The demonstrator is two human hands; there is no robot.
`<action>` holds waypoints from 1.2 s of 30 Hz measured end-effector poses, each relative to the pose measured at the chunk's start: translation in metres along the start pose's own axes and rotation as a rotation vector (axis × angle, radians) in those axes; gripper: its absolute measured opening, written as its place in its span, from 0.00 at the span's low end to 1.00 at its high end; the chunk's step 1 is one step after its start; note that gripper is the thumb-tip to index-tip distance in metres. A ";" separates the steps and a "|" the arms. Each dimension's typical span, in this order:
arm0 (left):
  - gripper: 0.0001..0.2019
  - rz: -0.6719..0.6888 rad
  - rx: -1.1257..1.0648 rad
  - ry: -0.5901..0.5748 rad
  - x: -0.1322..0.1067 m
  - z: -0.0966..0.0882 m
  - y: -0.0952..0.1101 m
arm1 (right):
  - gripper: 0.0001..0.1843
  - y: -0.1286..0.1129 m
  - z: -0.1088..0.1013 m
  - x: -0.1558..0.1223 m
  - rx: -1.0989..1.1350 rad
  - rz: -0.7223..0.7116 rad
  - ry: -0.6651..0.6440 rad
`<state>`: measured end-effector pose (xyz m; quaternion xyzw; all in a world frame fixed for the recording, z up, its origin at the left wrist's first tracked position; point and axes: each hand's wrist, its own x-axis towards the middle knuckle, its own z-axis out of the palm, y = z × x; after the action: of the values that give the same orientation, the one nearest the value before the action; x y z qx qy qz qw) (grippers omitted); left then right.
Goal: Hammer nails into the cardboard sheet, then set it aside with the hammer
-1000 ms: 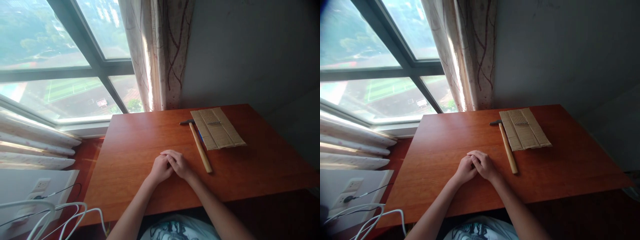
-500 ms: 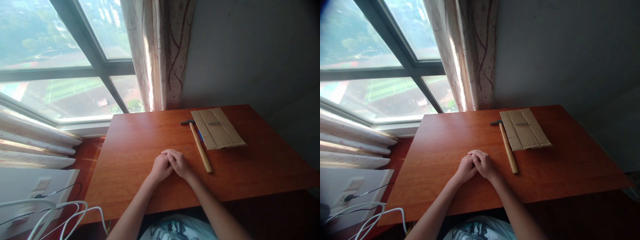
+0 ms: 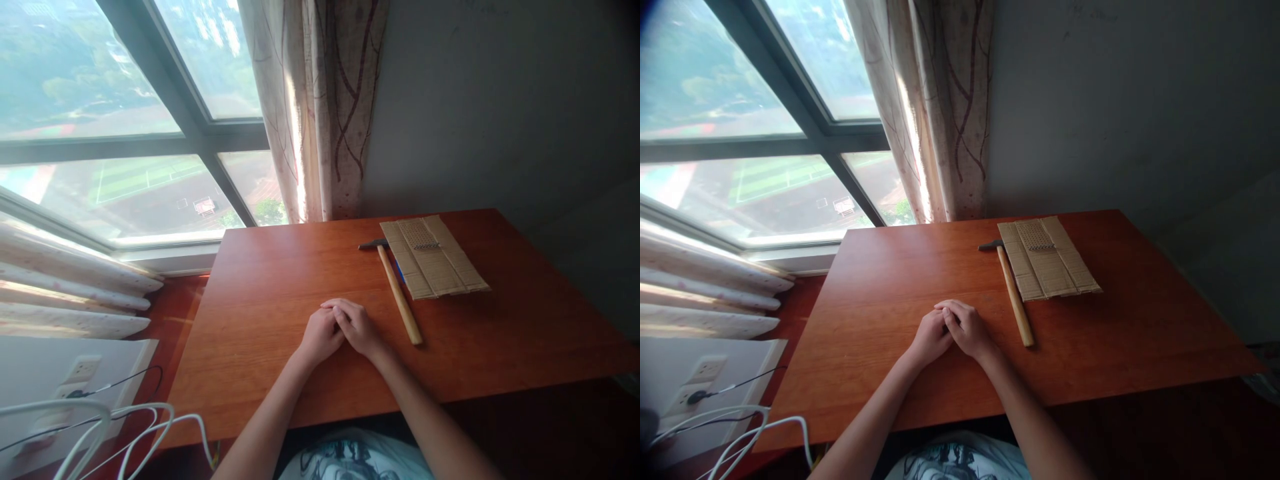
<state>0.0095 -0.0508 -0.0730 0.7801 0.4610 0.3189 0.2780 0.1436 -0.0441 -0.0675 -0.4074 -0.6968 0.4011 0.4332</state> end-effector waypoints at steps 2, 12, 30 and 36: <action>0.09 -0.004 0.000 0.000 0.000 0.000 0.000 | 0.19 0.000 0.000 0.000 0.004 0.000 -0.002; 0.09 0.003 0.005 0.001 0.001 0.001 -0.001 | 0.19 -0.001 -0.001 0.001 -0.003 0.002 -0.010; 0.09 -0.016 0.006 -0.008 0.000 0.001 -0.002 | 0.19 0.000 0.000 0.000 -0.008 -0.003 -0.004; 0.09 -0.017 0.015 -0.010 0.000 0.001 -0.002 | 0.19 -0.001 -0.001 0.001 -0.001 0.000 -0.008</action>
<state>0.0093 -0.0501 -0.0754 0.7797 0.4685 0.3095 0.2772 0.1438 -0.0437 -0.0658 -0.4063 -0.6986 0.4022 0.4302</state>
